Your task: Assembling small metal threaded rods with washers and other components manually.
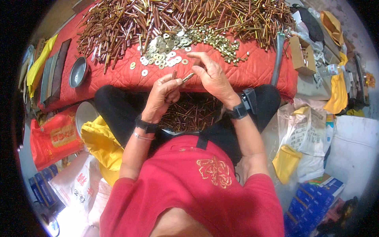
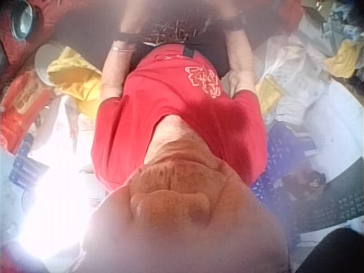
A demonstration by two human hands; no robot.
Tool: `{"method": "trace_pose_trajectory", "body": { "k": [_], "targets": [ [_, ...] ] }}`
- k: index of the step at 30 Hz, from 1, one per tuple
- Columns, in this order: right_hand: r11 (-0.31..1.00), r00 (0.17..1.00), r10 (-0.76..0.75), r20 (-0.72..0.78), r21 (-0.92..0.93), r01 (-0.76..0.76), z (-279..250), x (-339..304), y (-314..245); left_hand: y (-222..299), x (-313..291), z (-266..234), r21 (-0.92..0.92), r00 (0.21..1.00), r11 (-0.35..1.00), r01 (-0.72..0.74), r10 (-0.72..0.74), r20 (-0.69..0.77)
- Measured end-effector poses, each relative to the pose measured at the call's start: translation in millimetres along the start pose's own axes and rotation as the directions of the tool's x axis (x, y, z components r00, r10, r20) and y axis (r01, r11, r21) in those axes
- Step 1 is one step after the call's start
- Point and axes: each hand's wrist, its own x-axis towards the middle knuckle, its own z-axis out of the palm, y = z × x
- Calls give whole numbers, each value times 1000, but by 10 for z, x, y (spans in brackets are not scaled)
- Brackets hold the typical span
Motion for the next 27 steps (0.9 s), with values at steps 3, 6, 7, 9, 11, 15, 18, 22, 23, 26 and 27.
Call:
{"method": "trace_pose_trajectory", "body": {
  "k": [3, 6, 7, 9, 11, 15, 18, 22, 23, 26, 27],
  "targets": [
    [990, 990, 137, 11, 28, -138, 4, 0, -29, -2, -7, 9, -2, 1000, 1000, 13, -13, -11],
    [996, 996, 46, -72, 84, -40, 63, -21, 2, -17, 11, -15, -22, 1000, 1000, 2, -2, -5],
    [995, 994, -14, -107, 97, 25, 82, -27, 10, -41, 28, -51, -18, 1000, 1000, -2, 2, 0],
    [996, 996, 92, 7, 4, -92, 3, -23, -13, -57, 33, -62, -19, 1000, 1000, -2, 2, 1],
    [996, 996, 85, 6, -31, -85, -3, -21, 10, -62, 18, -32, -29, 1000, 1000, 5, -5, -9],
    [998, 998, -38, -48, -51, 36, 46, -34, 36, -58, 35, -45, -56, 1000, 998, 29, -29, -5],
    [997, 998, 62, -17, -52, -63, 39, -31, 17, -65, 30, -33, -48, 999, 998, 37, -37, 0],
    [995, 993, -96, -70, -38, 93, 119, -46, 62, -50, 40, -38, -33, 1000, 999, 29, -29, 1],
    [1000, 999, 12, -32, 8, -12, 102, -45, 69, -55, 44, -46, -21, 999, 999, 35, -34, 8],
    [992, 994, 107, -1, 73, -106, 84, -37, 104, -68, 38, -27, -65, 999, 997, 32, -32, -2],
    [999, 998, -14, -55, 52, 17, 137, -25, 129, -69, 42, -39, -50, 1000, 998, 29, -29, -2]
  ]
}}
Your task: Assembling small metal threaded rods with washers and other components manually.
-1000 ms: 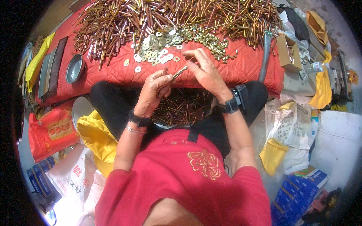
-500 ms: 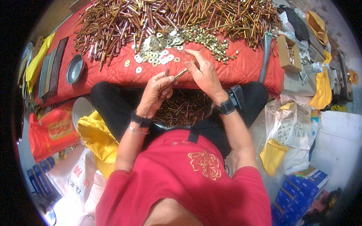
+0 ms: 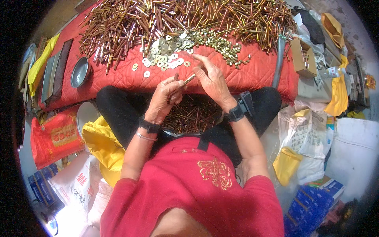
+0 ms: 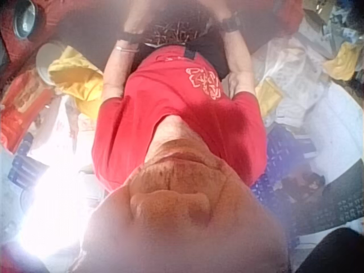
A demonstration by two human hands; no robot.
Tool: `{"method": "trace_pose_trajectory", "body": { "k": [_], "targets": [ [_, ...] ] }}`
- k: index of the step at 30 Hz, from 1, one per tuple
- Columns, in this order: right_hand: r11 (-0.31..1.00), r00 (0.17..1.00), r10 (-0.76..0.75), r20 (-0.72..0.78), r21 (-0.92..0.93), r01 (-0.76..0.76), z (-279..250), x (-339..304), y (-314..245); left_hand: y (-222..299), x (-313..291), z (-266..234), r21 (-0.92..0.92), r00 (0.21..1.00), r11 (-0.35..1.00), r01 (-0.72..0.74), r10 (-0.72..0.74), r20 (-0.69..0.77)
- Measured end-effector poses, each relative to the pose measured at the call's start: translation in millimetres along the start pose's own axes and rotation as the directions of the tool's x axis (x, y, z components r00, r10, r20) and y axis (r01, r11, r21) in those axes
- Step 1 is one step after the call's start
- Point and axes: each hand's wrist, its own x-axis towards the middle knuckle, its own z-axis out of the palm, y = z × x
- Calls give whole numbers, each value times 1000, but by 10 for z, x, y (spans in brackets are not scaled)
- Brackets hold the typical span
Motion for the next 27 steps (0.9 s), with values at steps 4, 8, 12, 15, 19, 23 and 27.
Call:
{"method": "trace_pose_trajectory", "body": {
  "k": [4, 8, 12, 15, 19, 23, 27],
  "targets": [
    [971, 965, 233, 118, 20, -237, -76, -33, -110, -30, 8, -19, 5, 1000, 1000, 6, -6, 0],
    [1000, 1000, 23, -15, 5, -23, 15, -45, 8, -32, 22, -45, -2, 1000, 1000, 5, -5, 8],
    [992, 992, 120, 41, -42, -119, -30, -54, -5, -43, 9, -25, 12, 1000, 1000, 28, -28, 0],
    [999, 999, 30, -14, -22, -31, 9, -42, 10, -20, 26, -43, 36, 999, 999, 31, -31, -13],
    [997, 997, 77, 23, -21, -77, 0, -22, 31, -56, 53, -33, 78, 999, 996, 40, -40, -11],
    [1000, 998, -13, 54, -8, 14, -19, -29, 0, -69, 80, -104, 27, 1000, 1000, 15, -15, 4],
    [999, 998, -34, 46, -17, 35, -57, -11, 25, -32, 66, -21, 17, 999, 999, 27, -27, 17]
  ]
}}
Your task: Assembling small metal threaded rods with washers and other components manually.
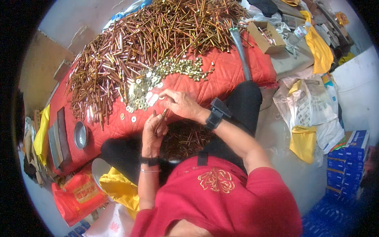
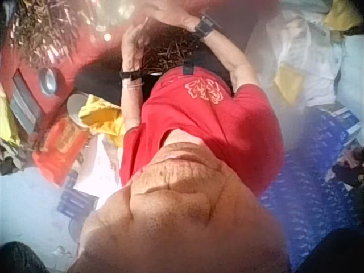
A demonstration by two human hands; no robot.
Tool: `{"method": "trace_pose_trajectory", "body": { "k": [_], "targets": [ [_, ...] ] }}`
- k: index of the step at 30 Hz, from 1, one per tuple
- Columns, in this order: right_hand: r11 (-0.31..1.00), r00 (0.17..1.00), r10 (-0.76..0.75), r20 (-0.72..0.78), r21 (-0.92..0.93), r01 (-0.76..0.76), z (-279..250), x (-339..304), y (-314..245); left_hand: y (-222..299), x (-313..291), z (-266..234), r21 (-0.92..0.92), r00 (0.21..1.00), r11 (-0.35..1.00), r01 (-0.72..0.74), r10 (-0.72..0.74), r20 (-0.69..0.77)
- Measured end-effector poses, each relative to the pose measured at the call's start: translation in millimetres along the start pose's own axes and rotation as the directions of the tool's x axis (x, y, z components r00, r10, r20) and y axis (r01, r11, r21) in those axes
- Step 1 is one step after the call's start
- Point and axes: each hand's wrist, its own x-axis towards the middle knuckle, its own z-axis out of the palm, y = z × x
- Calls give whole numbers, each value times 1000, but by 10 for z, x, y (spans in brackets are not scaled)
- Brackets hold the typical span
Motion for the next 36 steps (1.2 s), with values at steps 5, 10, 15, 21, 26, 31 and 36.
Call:
{"method": "trace_pose_trajectory", "body": {
  "k": [5, 10, 15, 21, 26, 31, 36],
  "targets": [
    [986, 988, -155, 3, -62, 155, 57, -4, 89, -21, 27, -22, 17, 999, 999, 36, -35, -34],
    [998, 998, 55, 21, -8, -55, -27, 49, 32, -3, 32, -32, 39, 1000, 999, 0, 0, -15],
    [975, 953, 159, 256, 114, -193, -72, 103, 107, 58, -20, 33, 168, 997, 986, 21, -8, -79],
    [873, 957, -217, -190, -476, 104, -499, 623, 558, 98, 16, -103, 706, 946, 671, -227, 324, -4],
    [379, 938, -316, -140, -925, -11, -855, 1062, 1055, 73, 323, -207, 896, 711, 262, -359, 699, 81],
    [282, 922, -383, -58, -958, 57, -880, 1163, 1047, -37, 636, -189, 895, 592, -27, -444, 741, 316],
    [292, 794, -606, -39, -940, 176, -939, 1079, 818, -156, 731, 35, 859, 607, -91, -503, 671, 426]
  ]
}}
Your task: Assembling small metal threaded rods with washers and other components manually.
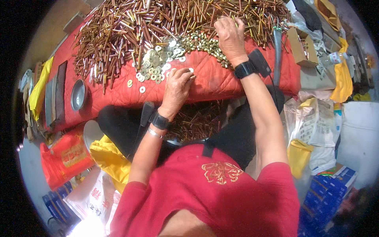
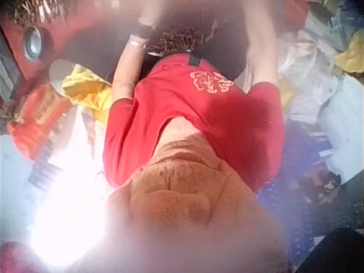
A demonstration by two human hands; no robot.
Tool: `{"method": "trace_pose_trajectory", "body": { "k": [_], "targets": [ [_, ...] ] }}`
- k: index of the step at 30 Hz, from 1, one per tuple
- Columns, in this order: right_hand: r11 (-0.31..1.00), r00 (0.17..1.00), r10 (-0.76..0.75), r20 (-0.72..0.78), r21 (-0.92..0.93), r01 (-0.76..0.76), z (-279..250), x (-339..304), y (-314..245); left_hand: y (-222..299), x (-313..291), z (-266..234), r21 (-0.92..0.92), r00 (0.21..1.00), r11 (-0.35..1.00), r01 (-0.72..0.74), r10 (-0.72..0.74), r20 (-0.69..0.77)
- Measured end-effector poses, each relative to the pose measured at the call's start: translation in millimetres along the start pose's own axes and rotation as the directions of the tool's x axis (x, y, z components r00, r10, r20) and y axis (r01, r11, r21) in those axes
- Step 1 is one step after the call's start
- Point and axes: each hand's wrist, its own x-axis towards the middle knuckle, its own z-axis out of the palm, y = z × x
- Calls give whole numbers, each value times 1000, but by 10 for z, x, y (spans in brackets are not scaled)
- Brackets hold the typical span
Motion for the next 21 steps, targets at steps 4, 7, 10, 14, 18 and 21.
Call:
{"method": "trace_pose_trajectory", "body": {
  "k": [4, 7, 10, 14, 18, 21],
  "targets": [
    [863, 864, 254, 434, 302, -405, -524, -157, -516, -32, -126, -112, -46, 990, 996, 81, -86, -115],
    [693, 722, 253, 644, 400, -600, -799, -277, -817, -81, -247, -224, -230, 923, 922, 313, -352, -157],
    [688, 791, 154, 592, 511, -516, -759, -439, -934, 80, -227, -389, -699, 645, 338, 630, -729, 229],
    [787, 829, 102, 550, 465, -406, -597, -531, -1006, 98, -338, -463, -844, 612, 19, 536, -698, 372],
    [911, 775, -23, 632, 333, -245, -619, -385, -1020, 77, -427, -435, -885, 620, -14, 466, -708, 338],
    [970, 710, -114, 695, 233, -72, -517, -125, -1057, 38, -454, -423, -909, 631, -73, 410, -698, 340]
  ]
}}
